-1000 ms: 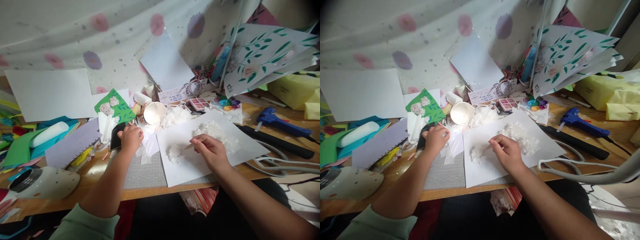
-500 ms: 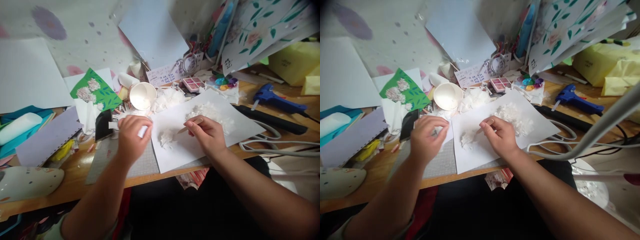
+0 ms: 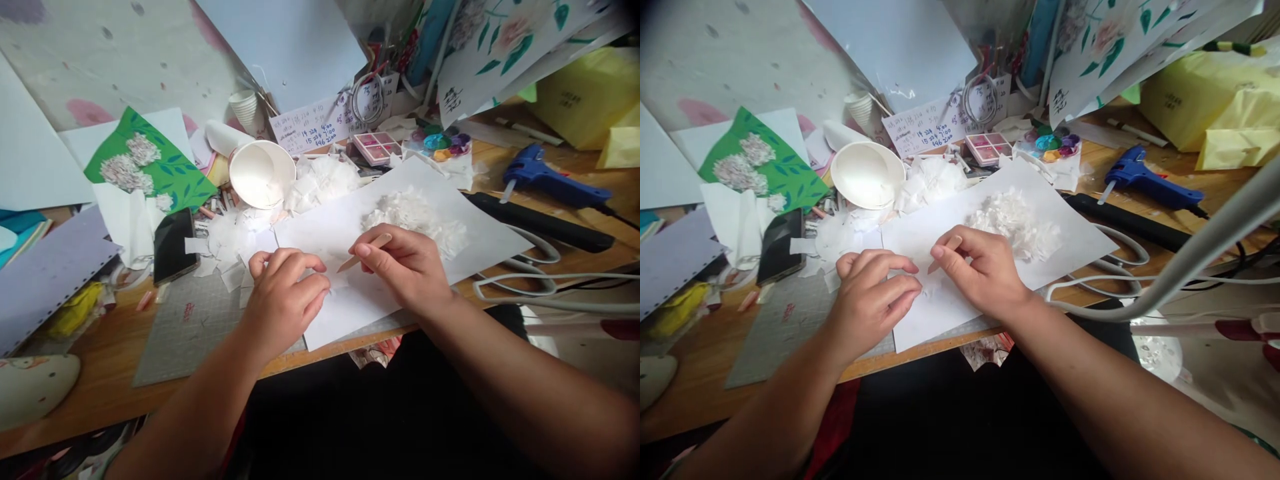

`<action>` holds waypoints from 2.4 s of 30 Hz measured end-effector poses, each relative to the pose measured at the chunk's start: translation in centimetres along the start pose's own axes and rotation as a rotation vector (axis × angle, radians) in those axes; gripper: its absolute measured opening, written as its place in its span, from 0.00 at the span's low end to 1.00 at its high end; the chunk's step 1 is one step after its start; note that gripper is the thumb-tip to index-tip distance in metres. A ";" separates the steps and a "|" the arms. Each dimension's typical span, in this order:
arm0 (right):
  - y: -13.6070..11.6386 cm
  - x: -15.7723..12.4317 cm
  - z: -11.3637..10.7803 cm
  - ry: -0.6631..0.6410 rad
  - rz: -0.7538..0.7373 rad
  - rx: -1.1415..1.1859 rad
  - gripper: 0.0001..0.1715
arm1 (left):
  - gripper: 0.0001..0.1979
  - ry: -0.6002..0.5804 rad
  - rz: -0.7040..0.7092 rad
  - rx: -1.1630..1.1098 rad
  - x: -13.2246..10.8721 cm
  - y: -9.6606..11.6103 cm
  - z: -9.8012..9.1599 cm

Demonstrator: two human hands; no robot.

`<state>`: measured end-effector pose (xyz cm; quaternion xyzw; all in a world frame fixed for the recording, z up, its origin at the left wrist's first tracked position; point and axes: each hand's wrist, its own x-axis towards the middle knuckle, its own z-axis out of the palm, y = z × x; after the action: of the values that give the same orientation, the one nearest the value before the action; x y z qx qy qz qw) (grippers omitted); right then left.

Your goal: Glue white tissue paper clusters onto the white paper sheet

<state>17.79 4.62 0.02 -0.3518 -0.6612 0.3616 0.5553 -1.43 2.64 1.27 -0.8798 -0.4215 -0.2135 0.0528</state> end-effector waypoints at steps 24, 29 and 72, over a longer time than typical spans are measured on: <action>1.0 0.9 0.5 0.139 0.179 0.165 0.12 | 0.06 -0.073 -0.163 -0.189 -0.1 -1.1 0.1; 1.6 1.0 0.0 0.253 0.275 0.278 0.13 | 0.14 -0.125 -0.139 -0.145 0.0 -0.9 0.1; 1.4 0.7 -0.3 0.150 0.464 0.138 0.11 | 0.08 -0.200 -0.159 -0.174 0.7 -1.6 0.5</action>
<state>18.12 5.92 -0.84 -0.4813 -0.4934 0.4963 0.5278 -2.16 4.30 0.94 -0.8617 -0.4730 -0.1638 -0.0831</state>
